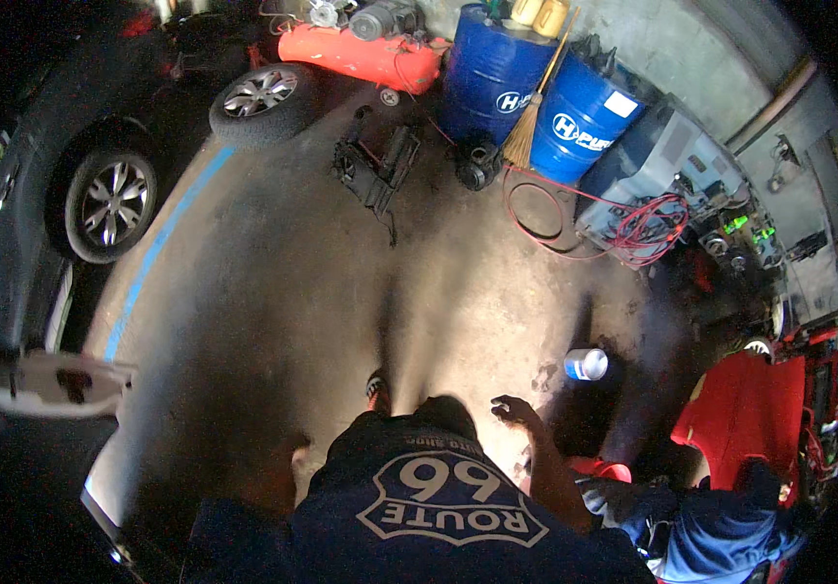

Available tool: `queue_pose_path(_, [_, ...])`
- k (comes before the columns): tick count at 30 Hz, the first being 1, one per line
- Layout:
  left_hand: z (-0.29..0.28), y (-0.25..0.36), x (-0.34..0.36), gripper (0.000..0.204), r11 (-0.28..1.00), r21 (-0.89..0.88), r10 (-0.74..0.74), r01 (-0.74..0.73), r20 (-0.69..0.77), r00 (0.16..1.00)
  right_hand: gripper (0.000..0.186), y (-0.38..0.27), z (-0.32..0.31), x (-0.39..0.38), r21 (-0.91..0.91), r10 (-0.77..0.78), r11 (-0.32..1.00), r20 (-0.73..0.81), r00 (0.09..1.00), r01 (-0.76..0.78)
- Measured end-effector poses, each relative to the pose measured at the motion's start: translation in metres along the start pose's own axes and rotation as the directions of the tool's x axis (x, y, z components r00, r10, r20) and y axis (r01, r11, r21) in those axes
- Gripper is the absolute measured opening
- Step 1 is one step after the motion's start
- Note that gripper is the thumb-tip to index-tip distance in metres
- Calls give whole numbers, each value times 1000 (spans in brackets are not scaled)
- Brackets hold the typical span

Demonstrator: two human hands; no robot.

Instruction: The person works under the hood of a white car, using a ratchet and socket to loosen and remove bolts from engine components. He removes a plastic cover and continues to adjust parts within the engine bay before walking away from the vehicle.

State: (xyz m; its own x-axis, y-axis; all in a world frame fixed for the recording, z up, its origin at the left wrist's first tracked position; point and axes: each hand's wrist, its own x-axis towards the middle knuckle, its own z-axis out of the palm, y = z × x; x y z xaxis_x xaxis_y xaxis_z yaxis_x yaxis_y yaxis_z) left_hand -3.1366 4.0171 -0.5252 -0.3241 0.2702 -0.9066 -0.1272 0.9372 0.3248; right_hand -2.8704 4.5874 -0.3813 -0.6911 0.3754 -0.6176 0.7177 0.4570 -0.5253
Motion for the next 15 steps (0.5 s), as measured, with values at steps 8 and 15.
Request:
queue_pose_path(8, [-326,429,141,49,894,346,423,-284,-443,790,48,7,-51,186,75,194,976,138,971,-205])
queue_pose_path(15, [-395,656,149,36,895,211,445,-392,-373,814,37,-81,-252,468,-141,-13,989,175,985,38])
